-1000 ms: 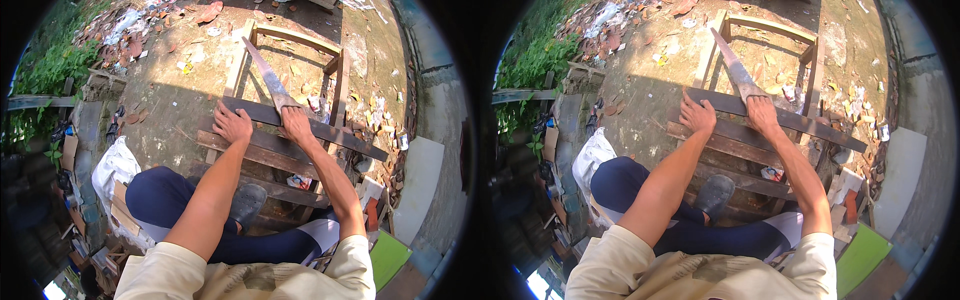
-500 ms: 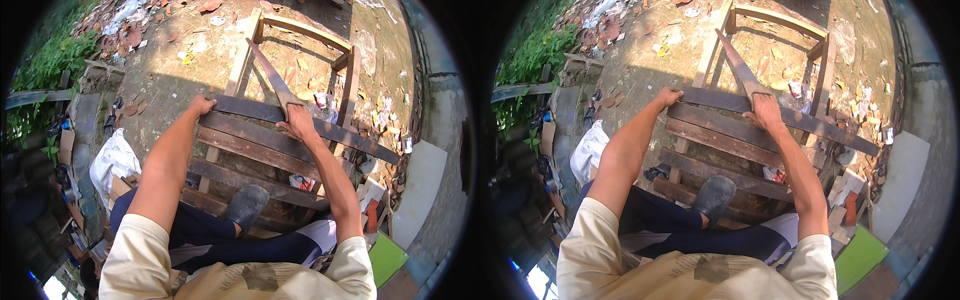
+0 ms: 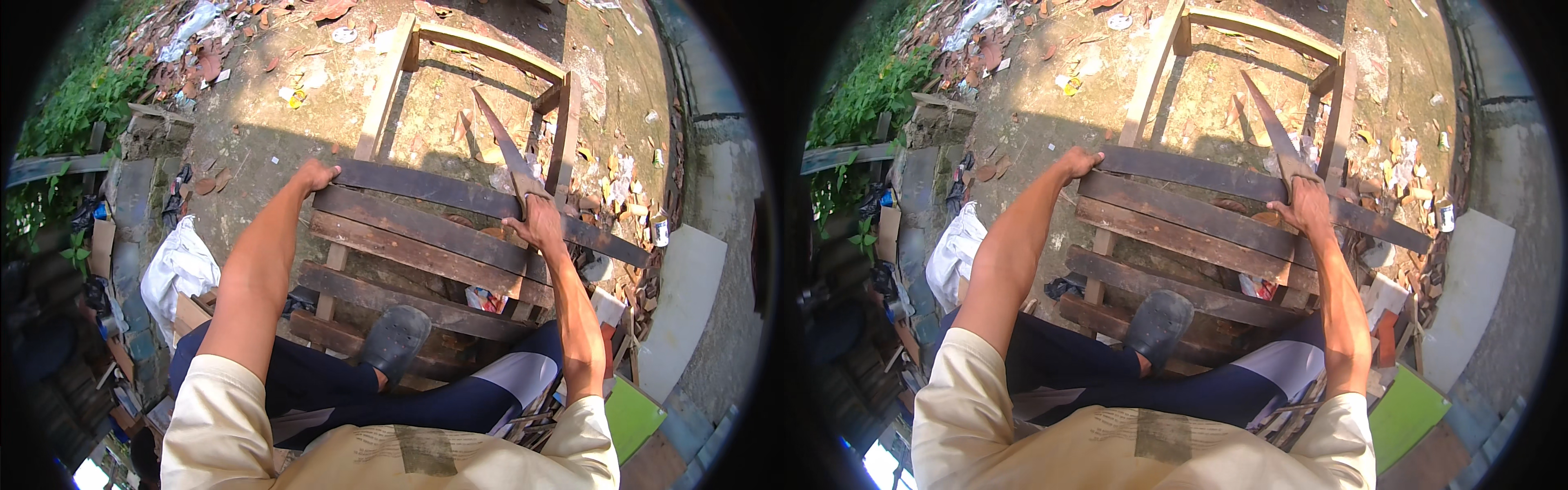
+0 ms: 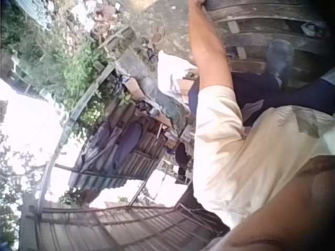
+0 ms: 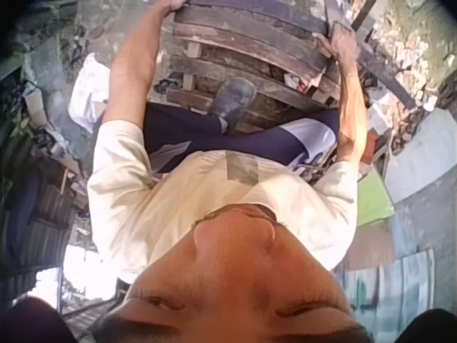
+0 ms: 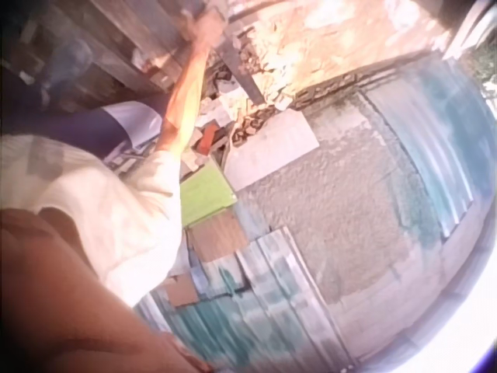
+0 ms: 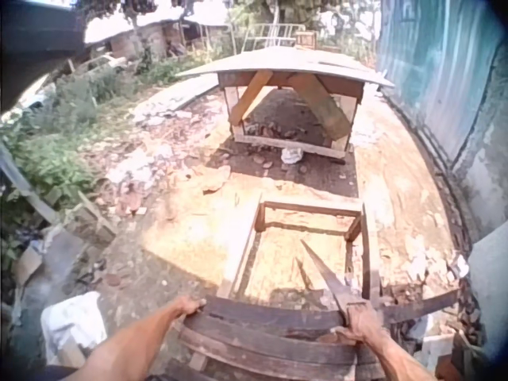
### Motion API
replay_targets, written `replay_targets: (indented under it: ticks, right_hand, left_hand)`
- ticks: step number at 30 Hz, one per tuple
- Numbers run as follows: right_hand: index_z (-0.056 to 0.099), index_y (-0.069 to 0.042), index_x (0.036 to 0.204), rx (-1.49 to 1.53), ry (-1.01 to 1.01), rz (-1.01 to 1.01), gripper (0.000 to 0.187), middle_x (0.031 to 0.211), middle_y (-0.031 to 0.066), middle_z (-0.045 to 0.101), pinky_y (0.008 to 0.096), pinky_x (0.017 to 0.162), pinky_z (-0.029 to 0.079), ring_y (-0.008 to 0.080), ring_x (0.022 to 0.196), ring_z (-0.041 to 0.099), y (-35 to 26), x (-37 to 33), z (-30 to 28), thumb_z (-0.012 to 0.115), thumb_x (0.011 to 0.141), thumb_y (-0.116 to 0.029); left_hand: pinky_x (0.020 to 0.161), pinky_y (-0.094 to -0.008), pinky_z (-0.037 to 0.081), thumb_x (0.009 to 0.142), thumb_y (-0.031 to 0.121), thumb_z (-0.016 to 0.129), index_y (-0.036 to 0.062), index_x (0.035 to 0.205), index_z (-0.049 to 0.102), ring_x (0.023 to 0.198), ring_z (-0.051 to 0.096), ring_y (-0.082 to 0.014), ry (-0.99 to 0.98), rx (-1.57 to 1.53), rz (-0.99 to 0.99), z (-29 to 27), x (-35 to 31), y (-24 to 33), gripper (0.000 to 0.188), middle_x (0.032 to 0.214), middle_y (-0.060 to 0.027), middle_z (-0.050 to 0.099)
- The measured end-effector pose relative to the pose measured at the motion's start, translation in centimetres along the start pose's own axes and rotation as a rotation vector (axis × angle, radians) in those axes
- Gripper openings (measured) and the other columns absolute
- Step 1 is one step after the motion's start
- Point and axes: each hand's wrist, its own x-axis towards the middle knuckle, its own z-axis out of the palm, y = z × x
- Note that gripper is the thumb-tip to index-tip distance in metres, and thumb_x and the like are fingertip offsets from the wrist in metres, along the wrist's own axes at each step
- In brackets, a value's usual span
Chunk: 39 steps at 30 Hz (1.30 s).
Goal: The person sits on the ground and uses a hand saw to scrape and smooth the surface of a wooden frame. They repeatedly move the saw back and forth across the wood, occasionally adjusting their grip and the frame's position.
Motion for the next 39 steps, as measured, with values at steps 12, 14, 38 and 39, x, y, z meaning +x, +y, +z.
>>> replay_targets:
  ticks: [12,14,38,39]
  right_hand:
    - [0.060,0.002,0.101,0.057,0.027,0.011,0.070,0.100,0.0235,0.068,0.0485,0.093,0.047,0.0434,0.100,0.063,-2.4,-1.3,1.1,0.081,0.072,-0.059]
    - [0.060,0.002,0.102,0.080,0.031,0.007,0.070,0.101,0.0233,0.068,0.0486,0.093,0.047,0.0434,0.100,0.063,-3.3,-1.5,1.2,0.081,0.072,-0.059]
    - [0.061,0.001,0.100,0.049,0.069,-0.011,0.066,0.101,0.0231,0.069,0.0483,0.091,0.047,0.0424,0.101,0.063,-2.6,-1.8,1.6,0.080,0.074,-0.056]
    - [0.060,0.001,0.100,0.052,0.071,-0.013,0.066,0.101,0.0231,0.069,0.0483,0.091,0.047,0.0425,0.101,0.063,-2.7,-1.6,1.6,0.080,0.074,-0.056]
  left_hand:
    - [0.097,-0.0460,0.049,0.093,0.053,0.063,-0.0142,0.116,0.064,0.117,0.062,-0.0446,-0.056,-0.110,-0.035,0.0,4.0,-4.7,0.071,0.123,-0.0348,0.063]
    - [0.096,-0.0458,0.049,0.094,0.054,0.062,-0.0140,0.116,0.064,0.118,0.063,-0.0443,-0.056,-0.076,-0.056,-0.2,3.5,-4.6,0.071,0.124,-0.0341,0.063]
    - [0.091,-0.0466,0.051,0.096,0.048,0.063,-0.0162,0.114,0.065,0.113,0.065,-0.0452,-0.016,-0.006,-0.019,-0.3,2.3,-2.6,0.066,0.117,-0.0346,0.066]
    - [0.091,-0.0464,0.051,0.096,0.047,0.063,-0.0162,0.114,0.065,0.113,0.065,-0.0451,-0.012,-0.027,-0.024,-0.5,2.5,-2.8,0.066,0.117,-0.0345,0.066]
